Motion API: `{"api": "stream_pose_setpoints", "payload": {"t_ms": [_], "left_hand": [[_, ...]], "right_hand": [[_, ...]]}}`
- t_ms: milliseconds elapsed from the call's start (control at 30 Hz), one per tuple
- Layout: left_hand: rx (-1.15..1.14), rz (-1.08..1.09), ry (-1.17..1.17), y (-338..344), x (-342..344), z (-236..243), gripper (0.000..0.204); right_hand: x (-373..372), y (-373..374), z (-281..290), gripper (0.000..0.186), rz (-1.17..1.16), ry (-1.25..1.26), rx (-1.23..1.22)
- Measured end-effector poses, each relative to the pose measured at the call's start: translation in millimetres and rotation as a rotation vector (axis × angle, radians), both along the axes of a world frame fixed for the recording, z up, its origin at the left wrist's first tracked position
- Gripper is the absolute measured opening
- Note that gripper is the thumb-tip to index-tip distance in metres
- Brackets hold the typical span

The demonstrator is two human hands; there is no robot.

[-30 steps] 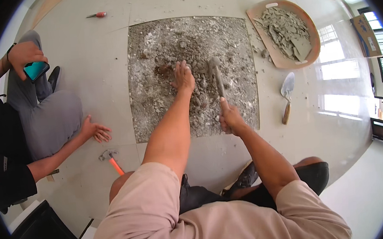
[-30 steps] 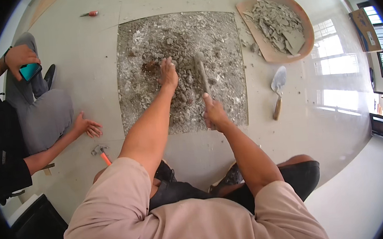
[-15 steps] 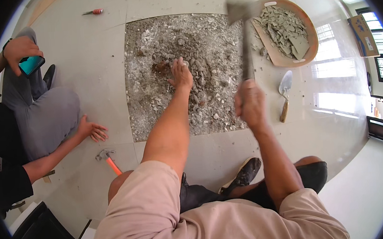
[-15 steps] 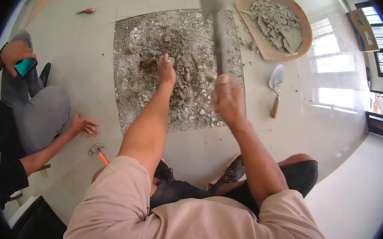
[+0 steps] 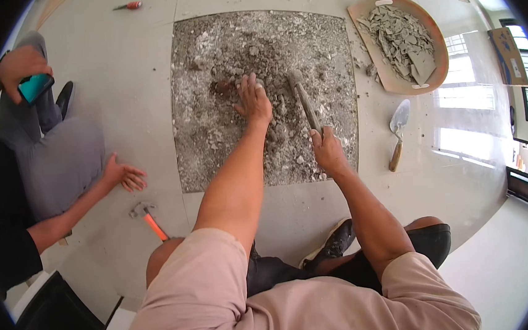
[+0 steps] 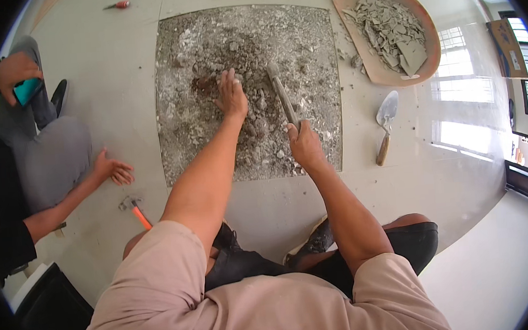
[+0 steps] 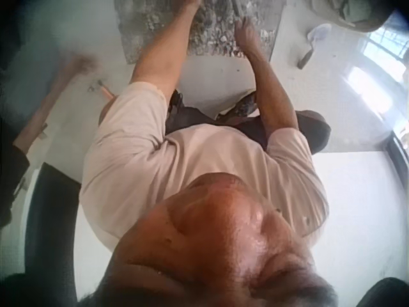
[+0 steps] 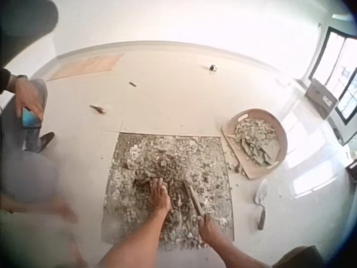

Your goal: The person uses a trowel and a hammer to chip away and remove debris from a section of tiled flooring, then clears the loose material by hand.

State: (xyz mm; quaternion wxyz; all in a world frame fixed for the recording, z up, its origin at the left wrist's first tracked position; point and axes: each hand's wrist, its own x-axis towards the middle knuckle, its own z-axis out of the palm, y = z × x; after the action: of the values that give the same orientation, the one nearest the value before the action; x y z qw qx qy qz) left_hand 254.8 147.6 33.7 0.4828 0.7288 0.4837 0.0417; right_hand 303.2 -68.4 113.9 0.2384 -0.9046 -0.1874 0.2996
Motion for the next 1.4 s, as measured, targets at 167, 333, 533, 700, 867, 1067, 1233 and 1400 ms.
{"api": "stream_pose_setpoints", "payload": {"t_ms": [167,333,533,700,867,1067,1233,1400], "left_hand": [[0.008,0.006,-0.008,8.7,6.6,3.6,0.057],[-0.022,-0.016,-0.011,10.3,0.5,1.3,0.059],[-0.030,-0.076,-0.081,45.3,9.0,4.8,0.059],[-0.197,0.003,-0.133,28.8,13.8,28.1,0.056],[-0.207,0.132,-0.007,31.7,7.2,35.2,0.054],[-0.026,0.165,-0.018,33.5,-10.9,15.7,0.053],[-0.006,0.096,-0.093,9.5,14.4,11.0,0.056],[0.032,0.030,-0.049,23.9,-7.6,-3.9,0.057]], "right_hand": [[16.6,16.4,0.5,0.050,-0.008,-0.132,-0.075],[38.1,-1.4,-16.2,0.055,-0.057,0.079,-0.008],[159.3,-2.8,-0.2,0.063,0.330,-0.100,-0.010],[136.7,-17.3,20.8,0.059,0.456,-0.170,-0.062],[48.6,-20.5,78.8,0.041,0.196,-0.250,0.049],[-2.2,28.0,107.4,0.025,-0.089,-0.265,0.852],[18.1,-15.4,-29.6,0.031,0.077,-0.326,-0.111],[50.8,7.9,-5.2,0.043,0.066,-0.005,-0.075]]}}
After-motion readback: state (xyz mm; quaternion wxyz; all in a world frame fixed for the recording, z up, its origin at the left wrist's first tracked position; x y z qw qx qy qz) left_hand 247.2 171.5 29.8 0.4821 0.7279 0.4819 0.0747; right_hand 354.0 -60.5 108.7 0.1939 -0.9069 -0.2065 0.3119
